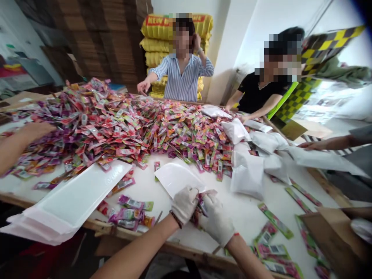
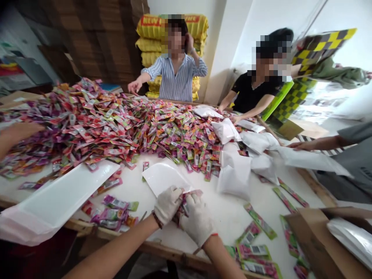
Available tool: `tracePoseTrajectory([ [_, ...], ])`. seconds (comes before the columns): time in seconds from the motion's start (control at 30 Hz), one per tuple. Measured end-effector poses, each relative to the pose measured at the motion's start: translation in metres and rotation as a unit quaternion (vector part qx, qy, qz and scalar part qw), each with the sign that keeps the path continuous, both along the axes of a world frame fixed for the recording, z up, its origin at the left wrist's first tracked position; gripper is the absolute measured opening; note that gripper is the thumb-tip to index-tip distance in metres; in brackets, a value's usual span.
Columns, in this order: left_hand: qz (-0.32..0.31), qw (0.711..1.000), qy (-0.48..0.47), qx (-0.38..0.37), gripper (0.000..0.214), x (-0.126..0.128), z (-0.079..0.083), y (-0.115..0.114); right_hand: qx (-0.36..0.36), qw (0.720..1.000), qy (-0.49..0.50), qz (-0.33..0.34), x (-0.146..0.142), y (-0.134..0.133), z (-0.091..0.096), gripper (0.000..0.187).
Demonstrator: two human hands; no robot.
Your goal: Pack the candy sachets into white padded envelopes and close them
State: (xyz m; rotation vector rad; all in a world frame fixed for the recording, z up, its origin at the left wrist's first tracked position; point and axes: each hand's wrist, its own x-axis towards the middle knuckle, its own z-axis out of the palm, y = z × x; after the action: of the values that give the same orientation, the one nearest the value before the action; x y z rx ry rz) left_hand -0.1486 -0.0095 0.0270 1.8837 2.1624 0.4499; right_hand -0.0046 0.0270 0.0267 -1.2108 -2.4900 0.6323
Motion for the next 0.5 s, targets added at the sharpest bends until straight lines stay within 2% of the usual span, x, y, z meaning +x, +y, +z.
tracePoseTrajectory([
  [0.1,-0.033,0.999,0.028,0.000,0.034,0.003,0.004,-0.005,0.049,0.998,-0.027,-0.025,-0.004,-0.002,-0.011,0.026],
  [0.23,-0.055,0.998,0.014,0.001,0.038,0.004,0.004,-0.006,0.005,0.998,-0.018,-0.055,-0.012,0.018,-0.017,0.014],
  [0.37,-0.068,0.992,-0.109,0.014,0.035,-0.001,-0.006,0.000,-0.044,0.998,0.032,-0.040,-0.009,0.027,-0.021,0.024],
  [0.5,-0.082,0.958,-0.273,0.042,0.028,-0.001,-0.013,0.007,-0.057,0.993,0.016,-0.107,-0.008,0.027,-0.016,0.015],
])
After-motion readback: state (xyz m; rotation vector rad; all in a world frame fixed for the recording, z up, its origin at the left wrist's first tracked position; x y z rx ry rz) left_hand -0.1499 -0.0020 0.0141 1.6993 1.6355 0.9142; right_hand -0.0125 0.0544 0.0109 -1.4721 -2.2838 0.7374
